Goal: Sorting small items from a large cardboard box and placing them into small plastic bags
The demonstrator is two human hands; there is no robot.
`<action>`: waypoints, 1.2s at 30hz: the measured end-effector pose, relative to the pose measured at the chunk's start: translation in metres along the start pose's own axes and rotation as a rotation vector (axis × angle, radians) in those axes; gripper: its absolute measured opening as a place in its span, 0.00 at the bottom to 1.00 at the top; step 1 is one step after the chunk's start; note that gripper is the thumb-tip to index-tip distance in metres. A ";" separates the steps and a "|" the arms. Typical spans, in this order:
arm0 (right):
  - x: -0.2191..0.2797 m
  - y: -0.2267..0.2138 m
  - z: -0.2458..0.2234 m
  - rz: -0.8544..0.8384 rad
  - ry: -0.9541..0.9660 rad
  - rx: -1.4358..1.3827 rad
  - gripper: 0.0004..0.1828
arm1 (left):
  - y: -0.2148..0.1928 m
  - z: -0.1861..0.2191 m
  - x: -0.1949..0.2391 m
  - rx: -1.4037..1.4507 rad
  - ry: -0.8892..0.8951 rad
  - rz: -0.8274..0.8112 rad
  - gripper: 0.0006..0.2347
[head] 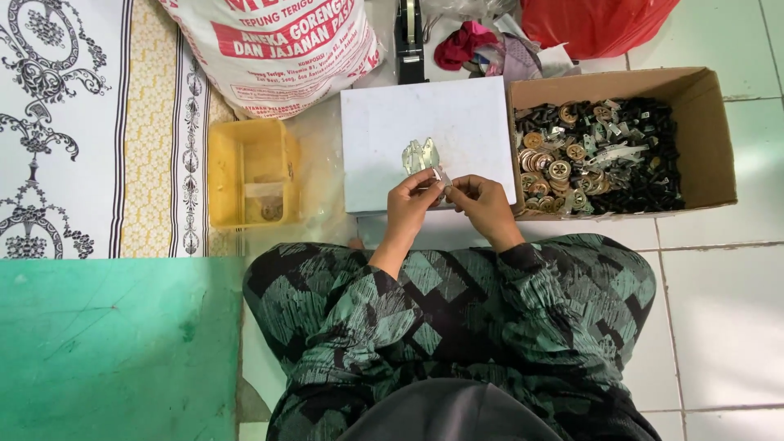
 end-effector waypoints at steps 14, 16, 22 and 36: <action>-0.033 -0.008 0.004 0.066 0.045 0.085 0.12 | 0.011 0.051 -0.008 -0.507 0.239 0.038 0.16; -0.042 -0.008 -0.003 0.081 0.048 0.093 0.12 | 0.013 0.059 -0.014 -0.647 0.313 0.044 0.16; -0.059 0.002 -0.004 0.083 0.131 0.090 0.17 | 0.021 0.050 -0.027 -1.032 0.539 -0.027 0.15; -0.056 0.001 -0.007 0.135 0.126 0.274 0.15 | 0.023 0.042 -0.025 -1.163 0.716 0.014 0.10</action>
Point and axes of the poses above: each hand's wrist, its own x-axis away from the middle knuckle, its own y-axis out of the palm, z = x × y, the point moved 7 cm from there along -x, towards the middle knuckle, and after that the axes turned 4 degrees about x, right-handed, at the moved point
